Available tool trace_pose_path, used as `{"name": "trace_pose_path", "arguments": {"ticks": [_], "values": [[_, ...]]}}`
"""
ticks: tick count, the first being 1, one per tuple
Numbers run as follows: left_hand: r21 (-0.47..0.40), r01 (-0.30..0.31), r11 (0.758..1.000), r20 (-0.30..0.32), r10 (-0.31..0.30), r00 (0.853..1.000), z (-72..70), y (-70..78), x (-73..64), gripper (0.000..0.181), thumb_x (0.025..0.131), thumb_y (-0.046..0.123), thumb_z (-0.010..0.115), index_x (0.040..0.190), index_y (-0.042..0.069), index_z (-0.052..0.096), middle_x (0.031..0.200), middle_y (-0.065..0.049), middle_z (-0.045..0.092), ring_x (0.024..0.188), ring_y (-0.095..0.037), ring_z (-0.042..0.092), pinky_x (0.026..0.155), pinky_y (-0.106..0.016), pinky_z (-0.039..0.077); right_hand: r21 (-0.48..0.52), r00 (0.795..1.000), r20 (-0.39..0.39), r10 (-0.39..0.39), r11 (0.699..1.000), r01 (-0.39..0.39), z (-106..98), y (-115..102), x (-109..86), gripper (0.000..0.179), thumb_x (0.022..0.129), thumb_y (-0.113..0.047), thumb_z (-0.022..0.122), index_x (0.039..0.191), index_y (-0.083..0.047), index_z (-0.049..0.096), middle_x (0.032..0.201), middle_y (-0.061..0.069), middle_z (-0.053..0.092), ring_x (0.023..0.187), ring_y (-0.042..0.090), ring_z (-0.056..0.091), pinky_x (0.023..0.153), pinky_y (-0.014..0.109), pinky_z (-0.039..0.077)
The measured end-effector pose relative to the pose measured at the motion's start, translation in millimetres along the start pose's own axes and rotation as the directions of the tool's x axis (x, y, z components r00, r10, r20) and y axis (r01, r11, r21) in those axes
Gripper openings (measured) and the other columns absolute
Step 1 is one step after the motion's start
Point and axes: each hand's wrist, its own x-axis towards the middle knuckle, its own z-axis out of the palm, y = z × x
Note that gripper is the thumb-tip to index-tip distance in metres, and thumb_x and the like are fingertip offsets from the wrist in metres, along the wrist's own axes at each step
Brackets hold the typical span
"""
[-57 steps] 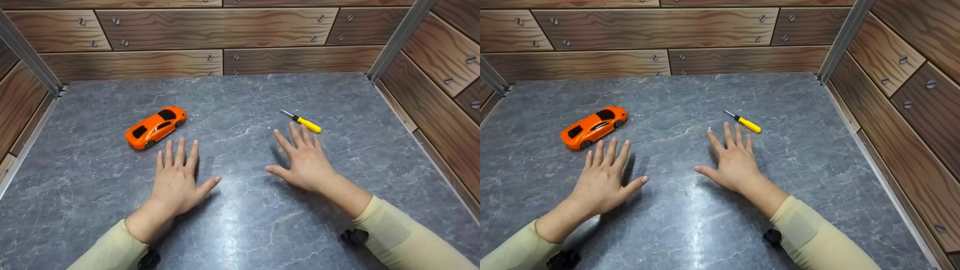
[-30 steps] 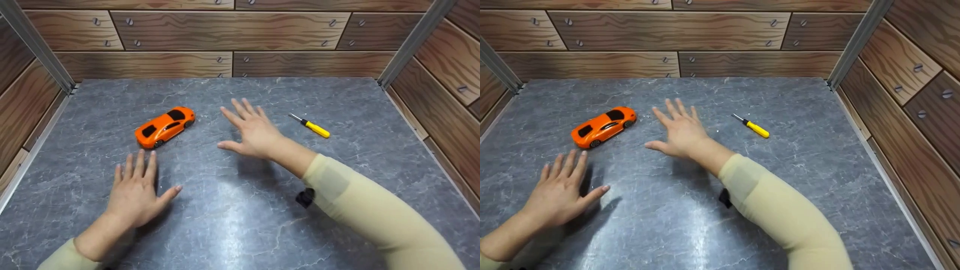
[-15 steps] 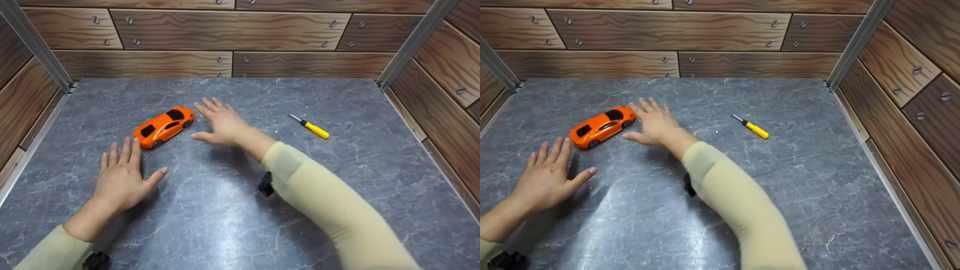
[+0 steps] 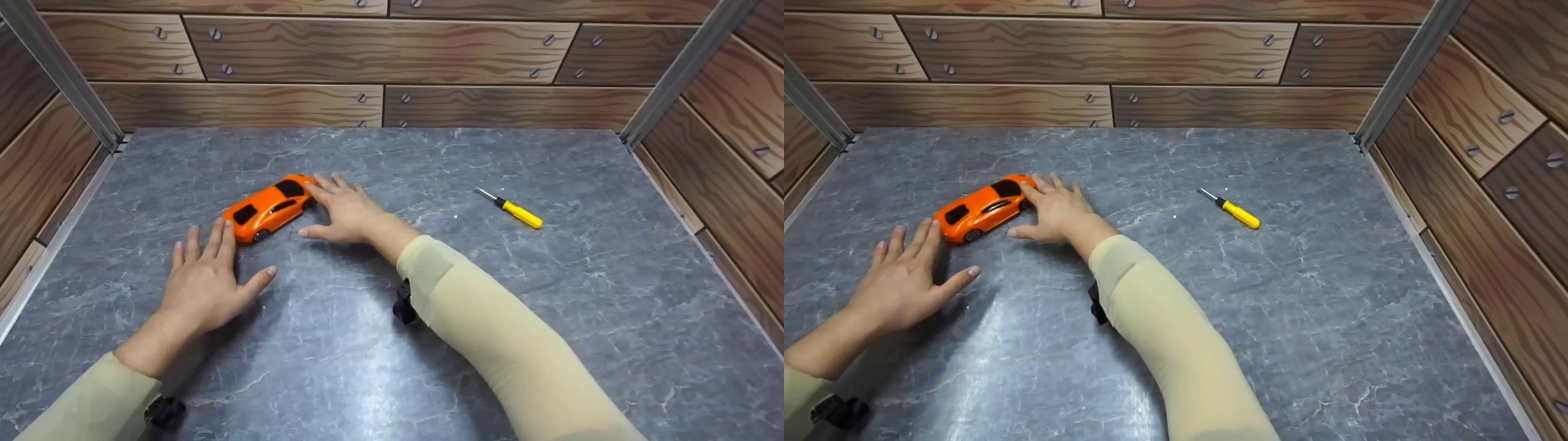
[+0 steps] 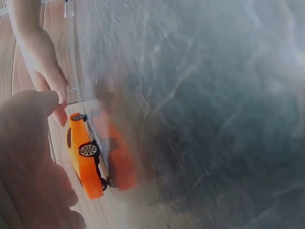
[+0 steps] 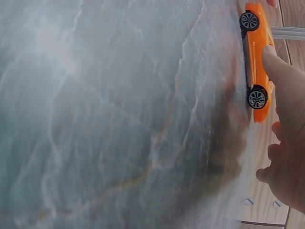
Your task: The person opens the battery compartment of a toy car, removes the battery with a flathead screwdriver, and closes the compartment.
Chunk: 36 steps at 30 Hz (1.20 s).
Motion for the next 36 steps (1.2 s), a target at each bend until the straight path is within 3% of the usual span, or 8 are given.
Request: {"name": "trace_pose_path", "arguments": {"ticks": [13, 25, 36], "values": [[-0.024, -0.021, 0.999, 0.031, 0.022, 0.999, 2.6, -2.1, 5.3, 0.117, 0.097, 0.083, 0.041, 0.166, -0.007, 0.012, 0.171, -0.032, 0.011, 0.152, -0.064, 0.003, 0.122, -0.075, 0.002, 0.008, 0.998, 0.054, -0.017, 1.0, 0.017, 2, -1, -0.3, 0.096, 0.098, -0.073, 0.055, 0.172, -0.029, 0.014, 0.179, -0.003, 0.003, 0.163, 0.024, -0.003, 0.131, 0.053, 0.004], [-0.041, -0.057, 0.998, 0.051, 0.059, 0.997, -1.6, -4.8, 12.1, 0.113, 0.099, 0.079, 0.046, 0.166, -0.007, 0.014, 0.171, -0.031, 0.014, 0.153, -0.062, 0.008, 0.124, -0.072, 0.004, -0.02, 0.998, 0.031, -0.053, 0.998, 0.054, 3, 2, -10.4, 0.095, 0.1, -0.069, 0.057, 0.172, -0.02, 0.018, 0.178, -0.001, 0.008, 0.163, 0.027, 0.003, 0.131, 0.054, 0.007], [-0.045, -0.094, 0.995, 0.071, 0.097, 0.993, -0.2, 5.3, 21.4, 0.107, 0.1, 0.075, 0.049, 0.168, -0.002, 0.017, 0.172, -0.028, 0.016, 0.154, -0.059, 0.01, 0.126, -0.068, 0.006, -0.024, 0.999, 0.005, -0.049, 0.998, 0.05, 3, 17, -29.9, 0.091, 0.101, -0.063, 0.061, 0.171, -0.019, 0.022, 0.178, 0.001, 0.012, 0.163, 0.03, 0.006, 0.131, 0.055, 0.01]]}}
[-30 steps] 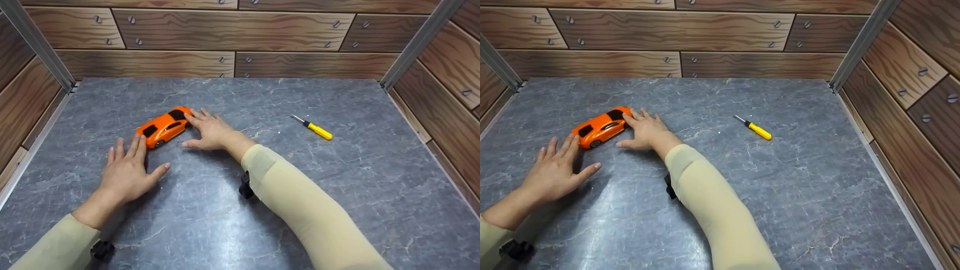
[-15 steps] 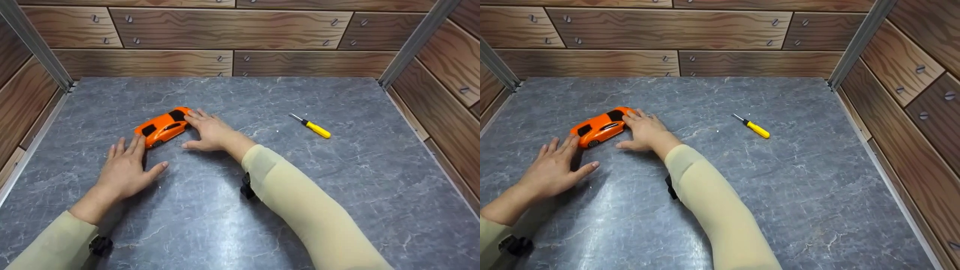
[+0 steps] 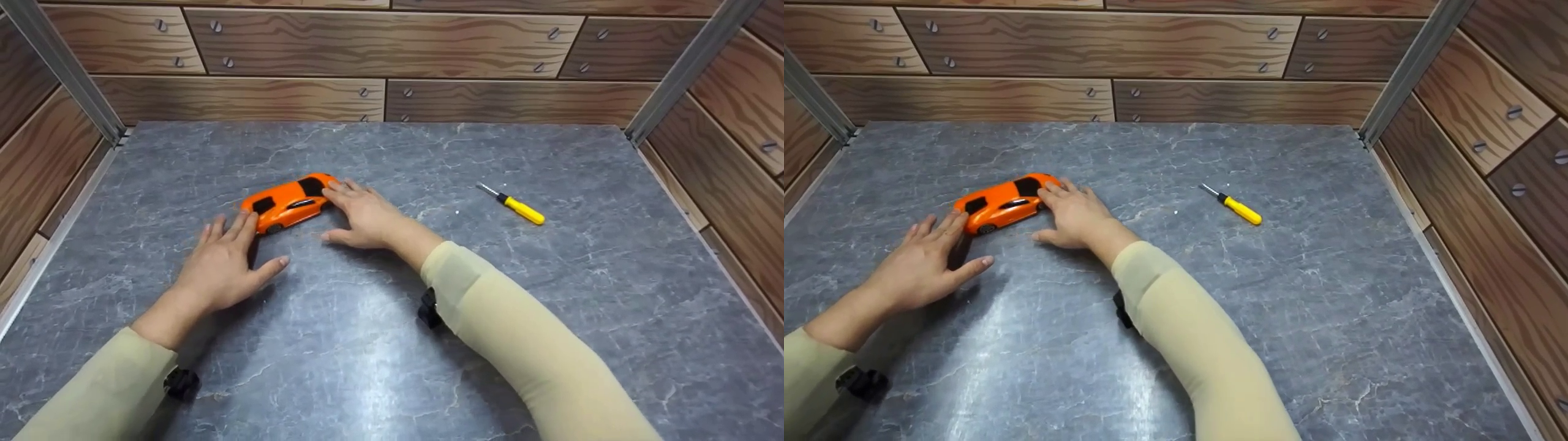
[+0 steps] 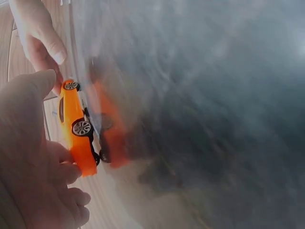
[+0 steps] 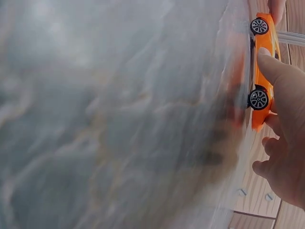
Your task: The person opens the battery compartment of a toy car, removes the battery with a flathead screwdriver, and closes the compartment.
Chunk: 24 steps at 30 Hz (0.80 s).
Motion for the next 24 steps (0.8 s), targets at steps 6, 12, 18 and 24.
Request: {"name": "trace_pose_path", "arguments": {"ticks": [6, 12, 18, 24], "values": [[-0.002, -0.029, 1.0, 0.019, 0.029, 0.999, 2.6, 12.3, 5.6, 0.106, 0.101, 0.073, 0.05, 0.168, -0.002, 0.017, 0.173, -0.026, 0.014, 0.155, -0.058, 0.01, 0.127, -0.067, 0.006, 0.011, 1.0, -0.026, -0.013, 1.0, 0.013, -1, 13, -15.9, 0.092, 0.101, -0.062, 0.063, 0.17, -0.014, 0.025, 0.177, 0.004, 0.016, 0.163, 0.031, 0.01, 0.13, 0.056, 0.014], [-0.001, -0.059, 0.998, 0.027, 0.059, 0.998, 6.9, 24.5, 13.2, 0.106, 0.101, 0.072, 0.052, 0.169, 0.0, 0.016, 0.175, -0.022, 0.011, 0.157, -0.055, 0.008, 0.128, -0.064, 0.005, 0.023, 0.999, -0.041, -0.005, 1.0, 0.006, -6, 26, -33.2, 0.09, 0.101, -0.059, 0.064, 0.169, -0.013, 0.027, 0.177, 0.005, 0.018, 0.162, 0.034, 0.013, 0.129, 0.059, 0.015], [0.025, -0.103, 0.994, 0.036, 0.102, 0.994, 12.8, 41.8, 23.3, 0.106, 0.1, 0.074, 0.052, 0.169, 0.002, 0.017, 0.176, -0.019, 0.012, 0.158, -0.053, 0.01, 0.129, -0.062, 0.007, 0.039, 0.998, -0.051, 0.03, 0.999, -0.028, -8, 42, -54.6, 0.09, 0.1, -0.06, 0.064, 0.169, -0.015, 0.028, 0.177, 0.004, 0.016, 0.162, 0.034, 0.011, 0.129, 0.059, 0.013], [0.027, -0.13, 0.991, 0.037, 0.129, 0.991, 17.2, 53.5, 25.0, 0.106, 0.098, 0.075, 0.052, 0.169, 0.003, 0.019, 0.175, -0.018, 0.015, 0.158, -0.051, 0.011, 0.129, -0.062, 0.009, 0.049, 0.998, -0.049, 0.036, 0.998, -0.034, -8, 52, -73.0, 0.089, 0.1, -0.059, 0.065, 0.169, -0.014, 0.03, 0.177, 0.004, 0.016, 0.163, 0.032, 0.01, 0.129, 0.058, 0.014]]}}
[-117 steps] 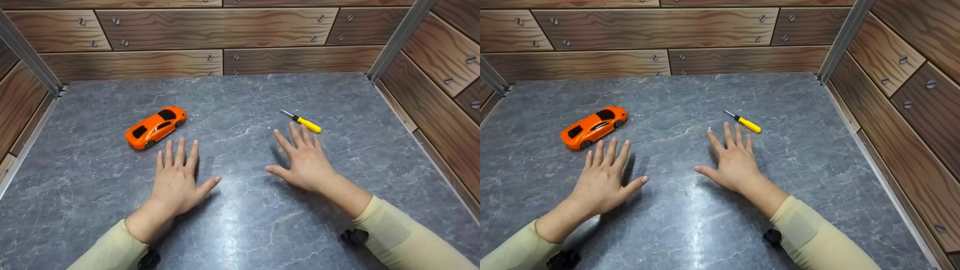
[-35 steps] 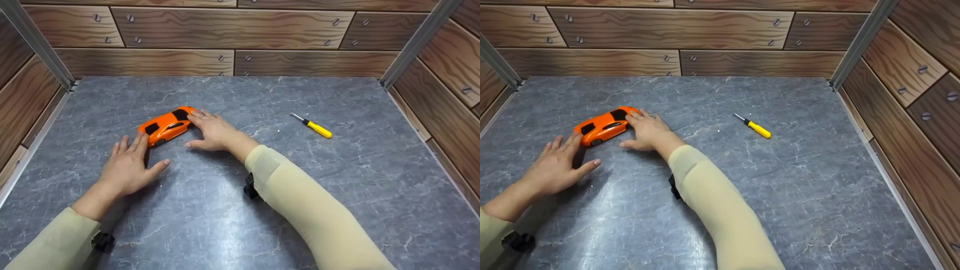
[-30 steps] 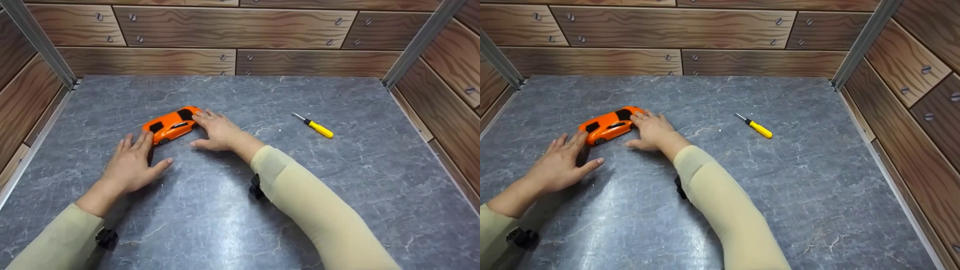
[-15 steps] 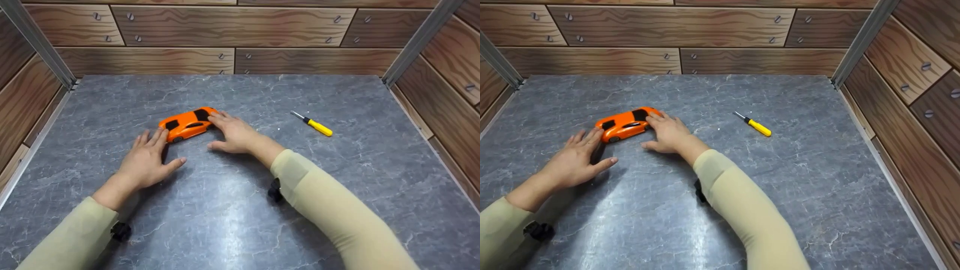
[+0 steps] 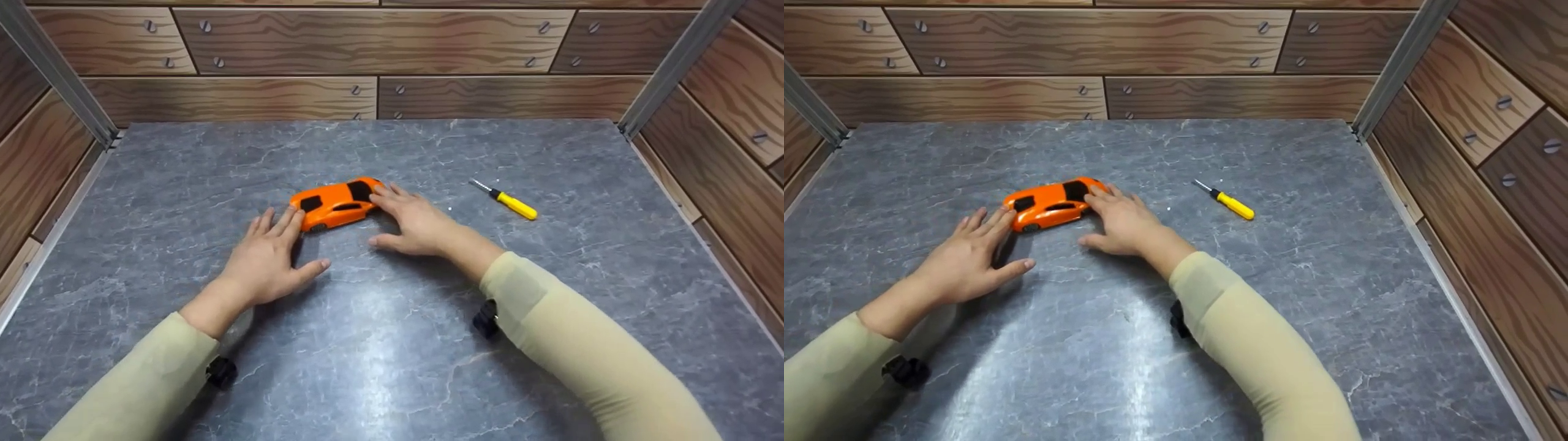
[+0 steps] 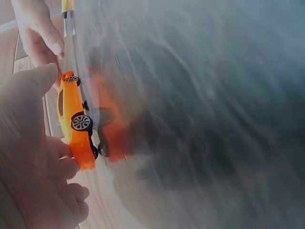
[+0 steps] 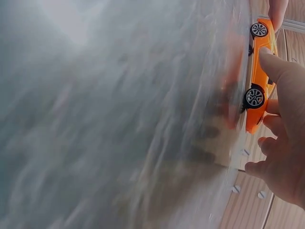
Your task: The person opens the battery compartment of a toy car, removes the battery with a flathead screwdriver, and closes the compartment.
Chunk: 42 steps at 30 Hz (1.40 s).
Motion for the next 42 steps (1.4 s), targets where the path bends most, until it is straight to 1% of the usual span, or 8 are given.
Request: {"name": "trace_pose_path", "arguments": {"ticks": [5, 9, 14, 19, 25, 30, 38, 42], "values": [[0.012, -0.024, 1.0, -0.005, 0.024, 1.0, 2.5, 7.1, 0.8, 0.107, 0.098, 0.077, 0.051, 0.168, 0.003, 0.021, 0.174, -0.018, 0.017, 0.158, -0.051, 0.012, 0.129, -0.061, 0.01, -0.008, 1.0, 0.003, -0.009, 1.0, 0.009, -1, 5, -14.6, 0.089, 0.1, -0.059, 0.066, 0.169, -0.014, 0.031, 0.176, 0.005, 0.021, 0.162, 0.034, 0.014, 0.128, 0.063, 0.015], [0.017, -0.043, 0.999, 0.002, 0.043, 0.999, 3.2, 13.6, 0.8, 0.108, 0.097, 0.078, 0.05, 0.169, 0.004, 0.02, 0.174, -0.017, 0.018, 0.158, -0.05, 0.012, 0.129, -0.061, 0.011, -0.004, 1.0, 0.013, -0.007, 1.0, 0.007, -1, 9, -28.1, 0.091, 0.099, -0.059, 0.067, 0.169, -0.014, 0.03, 0.176, 0.004, 0.019, 0.162, 0.035, 0.013, 0.127, 0.065, 0.014], [0.008, -0.078, 0.997, -0.009, 0.078, 0.997, 4.8, 21.7, 0.3, 0.107, 0.097, 0.077, 0.052, 0.169, 0.004, 0.021, 0.174, -0.017, 0.018, 0.158, -0.05, 0.015, 0.129, -0.06, 0.012, -0.01, 1.0, 0.015, 0.007, 1.0, -0.007, -3, 11, -43.9, 0.092, 0.099, -0.06, 0.067, 0.169, -0.015, 0.029, 0.176, 0.004, 0.019, 0.162, 0.034, 0.014, 0.127, 0.065, 0.013], [0.006, -0.098, 0.995, -0.015, 0.098, 0.995, 6.8, 28.4, -2.9, 0.107, 0.097, 0.078, 0.052, 0.169, 0.006, 0.021, 0.173, -0.016, 0.018, 0.158, -0.049, 0.014, 0.129, -0.058, 0.012, -0.031, 1.0, 0.019, 0.017, 0.999, -0.017, -2, 12, -57.8, 0.094, 0.098, -0.064, 0.065, 0.17, -0.017, 0.027, 0.177, 0.002, 0.017, 0.162, 0.032, 0.012, 0.128, 0.064, 0.011], [0.003, -0.14, 0.99, -0.027, 0.14, 0.99, 11.0, 35.7, -9.3, 0.107, 0.096, 0.078, 0.052, 0.168, 0.005, 0.022, 0.173, -0.016, 0.018, 0.157, -0.05, 0.017, 0.129, -0.058, 0.013, -0.018, 0.999, 0.023, 0.027, 0.999, -0.026, 1, 13, -75.0, 0.096, 0.097, -0.064, 0.067, 0.17, -0.018, 0.025, 0.177, 0.001, 0.015, 0.162, 0.032, 0.012, 0.128, 0.065, 0.011], [-0.008, -0.162, 0.987, -0.036, 0.161, 0.986, 14.7, 40.2, -15.1, 0.106, 0.096, 0.077, 0.054, 0.168, 0.005, 0.022, 0.172, -0.016, 0.019, 0.157, -0.05, 0.017, 0.129, -0.058, 0.012, -0.016, 0.999, 0.034, 0.031, 0.999, -0.031, 3, 12, -86.3, 0.098, 0.097, -0.066, 0.066, 0.171, -0.018, 0.024, 0.177, 0.001, 0.014, 0.162, 0.033, 0.011, 0.128, 0.064, 0.01], [-0.003, -0.186, 0.983, -0.043, 0.186, 0.982, 18.9, 47.1, -19.2, 0.107, 0.096, 0.077, 0.055, 0.168, 0.006, 0.022, 0.172, -0.016, 0.019, 0.158, -0.047, 0.016, 0.129, -0.057, 0.013, 0.001, 0.999, 0.019, 0.038, 0.999, -0.038, 7, 13, -104.1, 0.099, 0.096, -0.067, 0.067, 0.171, -0.019, 0.023, 0.177, -0.001, 0.014, 0.162, 0.032, 0.01, 0.127, 0.066, 0.013], [0.0, -0.201, 0.98, -0.044, 0.201, 0.979, 19.5, 49.6, -19.3, 0.107, 0.095, 0.077, 0.055, 0.168, 0.006, 0.023, 0.173, -0.015, 0.02, 0.158, -0.047, 0.016, 0.129, -0.057, 0.012, 0.0, 0.999, 0.005, 0.034, 0.999, -0.034, 8, 12, -112.2, 0.1, 0.095, -0.067, 0.067, 0.171, -0.018, 0.024, 0.177, 0.0, 0.015, 0.162, 0.033, 0.011, 0.126, 0.067, 0.013]]}}
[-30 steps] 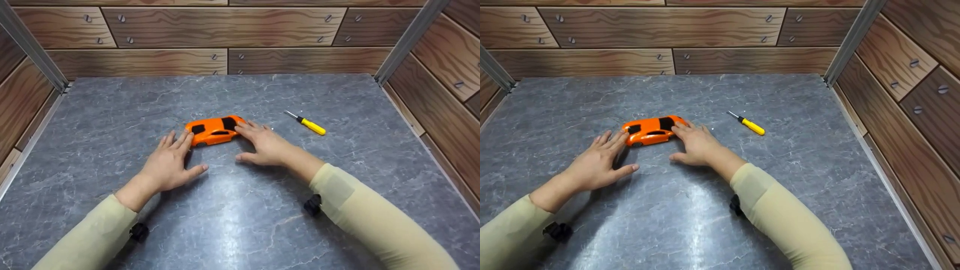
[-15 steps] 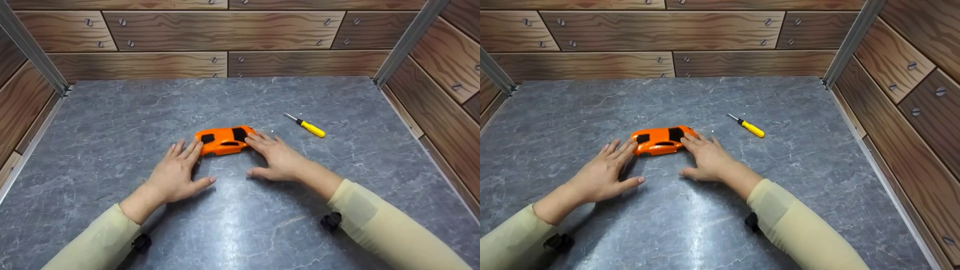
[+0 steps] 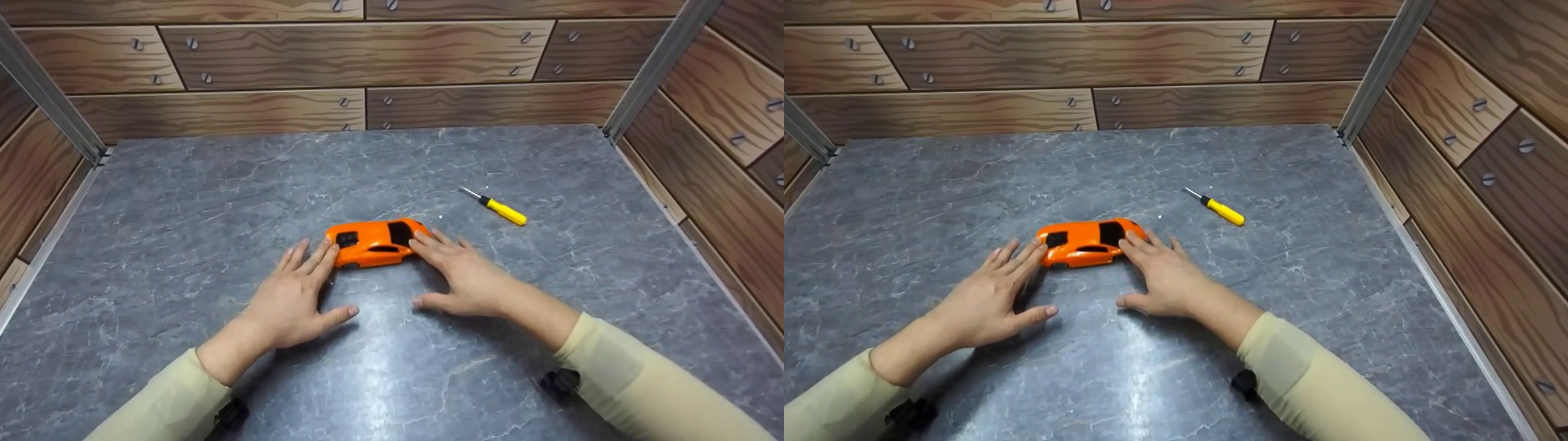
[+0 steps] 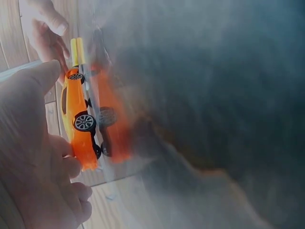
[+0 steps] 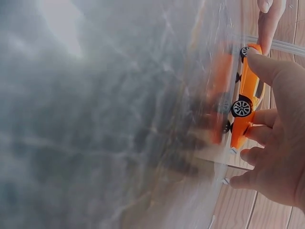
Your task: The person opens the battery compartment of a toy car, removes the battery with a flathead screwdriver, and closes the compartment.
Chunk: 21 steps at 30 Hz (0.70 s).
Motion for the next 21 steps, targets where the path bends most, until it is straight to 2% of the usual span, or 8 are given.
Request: {"name": "trace_pose_path", "arguments": {"ticks": [9, 21], "values": [[0.006, -0.007, 1.0, 0.029, 0.007, 1.0, 0.1, 5.5, -3.8, 0.108, 0.095, 0.078, 0.054, 0.169, 0.007, 0.021, 0.173, -0.014, 0.019, 0.159, -0.045, 0.014, 0.129, -0.057, 0.011, -0.024, 1.0, -0.002, 0.017, 1.0, -0.017, 1, -6, -13.8, 0.1, 0.095, -0.068, 0.066, 0.171, -0.018, 0.023, 0.176, 0.001, 0.015, 0.162, 0.032, 0.01, 0.126, 0.067, 0.015], [0.024, -0.032, 0.999, 0.033, 0.031, 0.999, 1.0, 13.3, -14.8, 0.107, 0.095, 0.08, 0.052, 0.168, 0.007, 0.026, 0.173, -0.013, 0.022, 0.159, -0.045, 0.016, 0.129, -0.058, 0.014, -0.019, 0.999, -0.034, -0.02, 1.0, 0.019, 7, -12, -33.4, 0.101, 0.094, -0.066, 0.07, 0.17, -0.015, 0.027, 0.175, 0.005, 0.021, 0.162, 0.035, 0.014, 0.126, 0.066, 0.015]]}}
